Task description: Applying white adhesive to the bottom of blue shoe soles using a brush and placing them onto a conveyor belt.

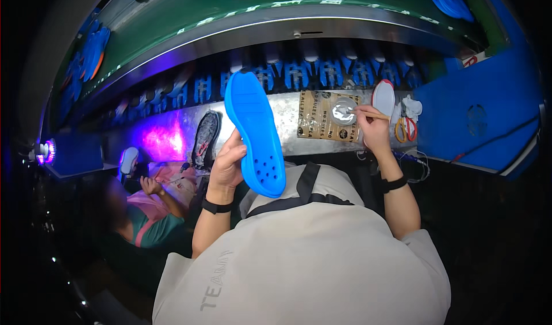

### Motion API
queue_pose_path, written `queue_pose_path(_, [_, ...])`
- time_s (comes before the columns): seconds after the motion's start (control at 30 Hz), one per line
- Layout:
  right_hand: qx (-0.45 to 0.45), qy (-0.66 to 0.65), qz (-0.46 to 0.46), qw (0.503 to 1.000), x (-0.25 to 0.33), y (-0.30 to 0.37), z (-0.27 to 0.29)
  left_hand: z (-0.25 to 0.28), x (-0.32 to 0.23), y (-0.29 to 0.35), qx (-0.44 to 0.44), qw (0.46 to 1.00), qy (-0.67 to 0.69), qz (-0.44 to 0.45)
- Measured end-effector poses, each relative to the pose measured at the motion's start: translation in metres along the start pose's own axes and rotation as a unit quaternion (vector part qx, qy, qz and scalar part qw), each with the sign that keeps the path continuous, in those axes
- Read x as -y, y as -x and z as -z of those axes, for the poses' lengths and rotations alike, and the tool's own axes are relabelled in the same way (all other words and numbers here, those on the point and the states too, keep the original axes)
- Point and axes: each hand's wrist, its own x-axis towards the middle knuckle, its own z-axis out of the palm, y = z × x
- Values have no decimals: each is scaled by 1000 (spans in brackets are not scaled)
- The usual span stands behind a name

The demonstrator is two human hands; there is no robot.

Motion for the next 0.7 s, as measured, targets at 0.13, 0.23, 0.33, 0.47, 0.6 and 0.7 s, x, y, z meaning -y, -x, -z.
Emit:
queue_pose_path(0.13, [82, -121, 58, 988, 100, 5, -9, -12, -3, 0, 12, 1000, -28, 6])
queue_pose_path(0.23, [127, -119, 144, 974, 139, 2, -17, -18, -3, 0, 27, 999, -41, 17])
queue_pose_path(0.33, [148, -115, 183, 965, 161, -3, -29, -23, -2, 1, 46, 997, -50, 21])
queue_pose_path(0.47, [147, -54, 229, 961, 174, -4, -35, -31, -2, 4, 52, 997, -64, 10])
queue_pose_path(0.6, [199, -18, 216, 956, 176, 8, -30, -23, -6, 8, 55, 996, -68, -2])
queue_pose_path(0.7, [192, -45, 237, 951, 175, 6, -31, -21, -10, 10, 65, 995, -72, 17])
